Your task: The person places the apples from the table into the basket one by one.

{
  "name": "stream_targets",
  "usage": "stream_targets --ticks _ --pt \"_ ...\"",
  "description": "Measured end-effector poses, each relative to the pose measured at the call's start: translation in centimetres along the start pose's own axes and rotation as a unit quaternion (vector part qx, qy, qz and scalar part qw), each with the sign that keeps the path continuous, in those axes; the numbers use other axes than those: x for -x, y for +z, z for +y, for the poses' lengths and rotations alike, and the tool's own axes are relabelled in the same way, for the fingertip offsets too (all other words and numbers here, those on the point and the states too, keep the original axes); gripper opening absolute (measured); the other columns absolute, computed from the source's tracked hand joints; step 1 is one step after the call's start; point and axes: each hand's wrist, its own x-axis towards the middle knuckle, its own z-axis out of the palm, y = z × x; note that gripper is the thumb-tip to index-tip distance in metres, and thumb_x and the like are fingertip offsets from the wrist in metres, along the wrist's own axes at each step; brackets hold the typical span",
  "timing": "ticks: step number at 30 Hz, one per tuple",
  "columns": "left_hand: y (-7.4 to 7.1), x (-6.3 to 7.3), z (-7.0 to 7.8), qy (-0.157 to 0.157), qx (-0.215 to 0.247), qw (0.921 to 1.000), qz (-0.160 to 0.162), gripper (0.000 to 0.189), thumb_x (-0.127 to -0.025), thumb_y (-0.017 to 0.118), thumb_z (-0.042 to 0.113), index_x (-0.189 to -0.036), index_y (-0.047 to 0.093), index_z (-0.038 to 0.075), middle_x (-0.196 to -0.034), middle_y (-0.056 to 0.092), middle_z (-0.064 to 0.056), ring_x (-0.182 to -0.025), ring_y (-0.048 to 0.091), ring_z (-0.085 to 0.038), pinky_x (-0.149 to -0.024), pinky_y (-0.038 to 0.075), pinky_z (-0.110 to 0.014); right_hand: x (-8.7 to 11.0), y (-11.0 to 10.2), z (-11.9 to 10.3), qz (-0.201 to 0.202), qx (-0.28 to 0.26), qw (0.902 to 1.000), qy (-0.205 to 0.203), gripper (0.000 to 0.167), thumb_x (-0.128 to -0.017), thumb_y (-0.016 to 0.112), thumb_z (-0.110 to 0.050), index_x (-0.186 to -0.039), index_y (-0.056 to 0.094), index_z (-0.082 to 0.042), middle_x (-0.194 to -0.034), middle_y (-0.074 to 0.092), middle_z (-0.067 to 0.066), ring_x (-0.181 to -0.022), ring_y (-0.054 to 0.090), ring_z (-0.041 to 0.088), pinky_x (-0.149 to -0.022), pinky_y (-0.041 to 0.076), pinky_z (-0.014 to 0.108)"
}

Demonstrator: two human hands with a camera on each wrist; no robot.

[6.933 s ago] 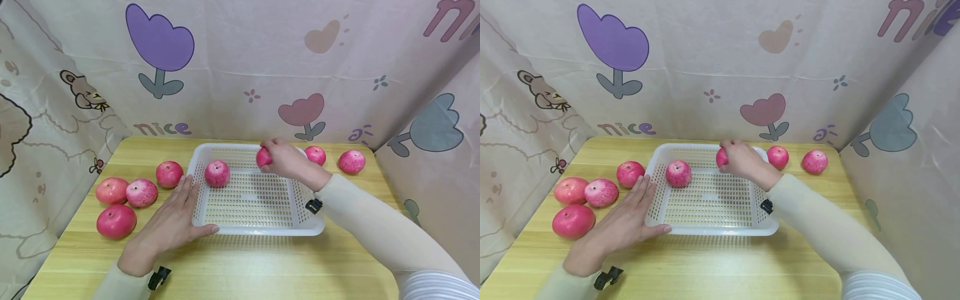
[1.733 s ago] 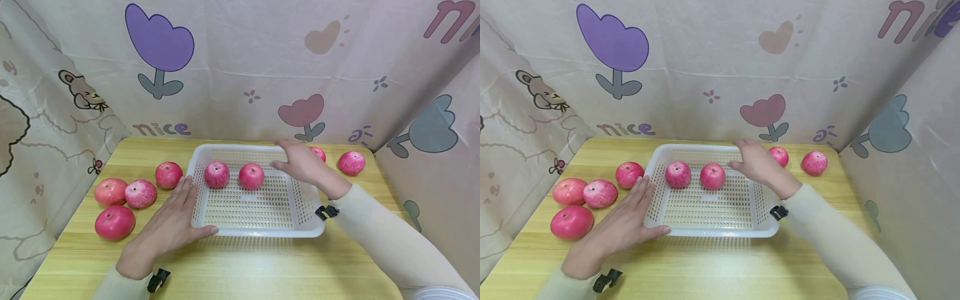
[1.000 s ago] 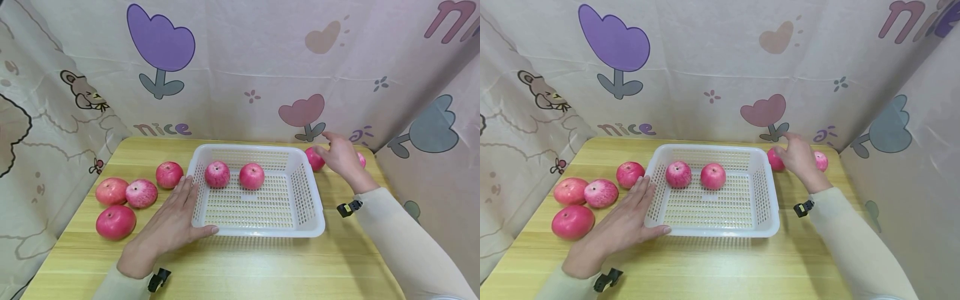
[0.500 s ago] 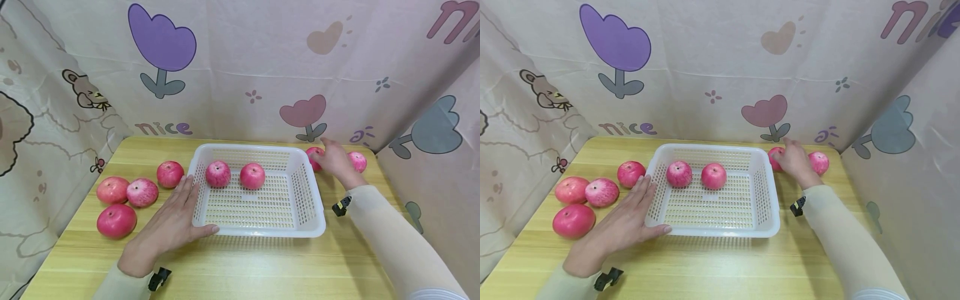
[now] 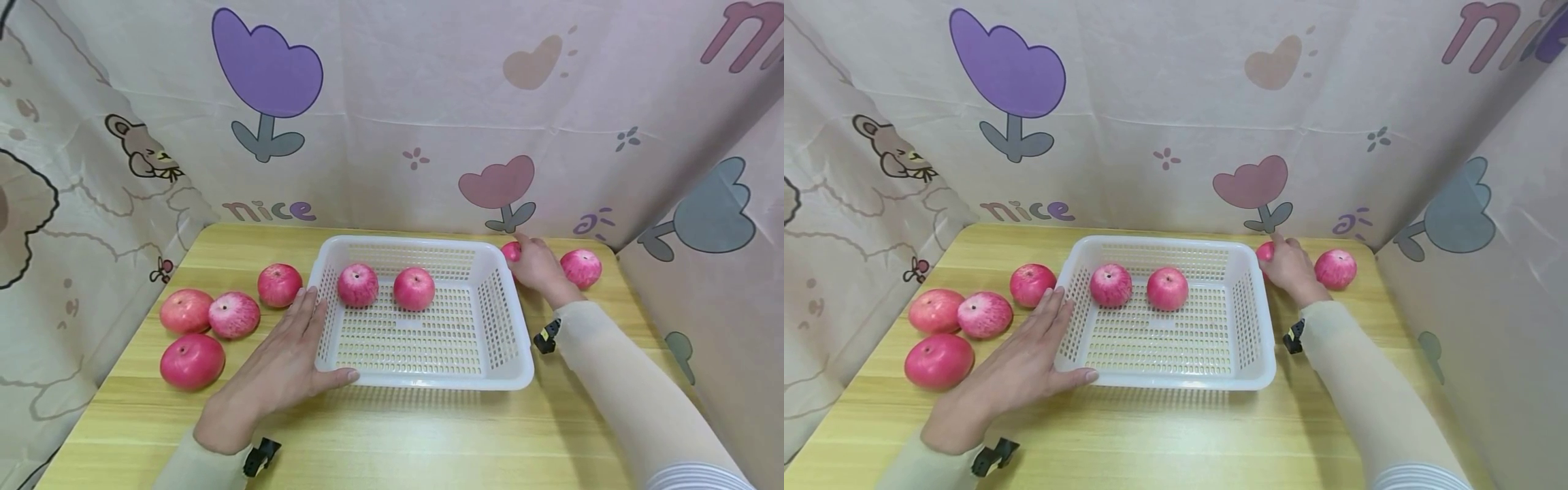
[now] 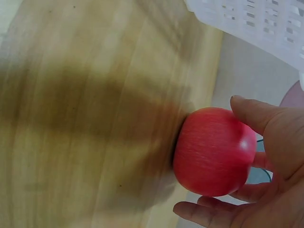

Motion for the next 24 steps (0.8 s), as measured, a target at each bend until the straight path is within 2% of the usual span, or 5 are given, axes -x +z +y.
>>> stream_targets --ticks 17,24 --pt "0.13 -0.20 -0.08 -0.003 -0.002 0.9999 -0.010 0.136 -0.077 0.055 0.096 -0.166 0.022 -0.002 -0.177 0.005 -0.021 -0.164 0.005 -0.041 -0.129 0.022 -0.059 0.49 0.32 0.52 -0.008 -0.008 0.9998 0.017 0.087 -0.100 0.067 -0.036 -0.166 0.022 -0.002 -0.155 0.038 0.038 -0.134 0.046 0.055 -0.109 0.045 0.072" --pt "0.15 -0.12 -0.15 0.000 -0.004 1.0000 -0.006 0.136 -0.077 0.054 0.096 -0.166 0.023 -0.003 -0.177 0.005 -0.022 -0.164 0.005 -0.042 -0.129 0.022 -0.059 0.89 0.24 0.76 -0.005 -0.013 0.9998 0.017 0.089 -0.099 0.069 -0.036 -0.166 0.022 -0.002 -0.155 0.038 0.036 -0.135 0.046 0.055 -0.109 0.045 0.072"
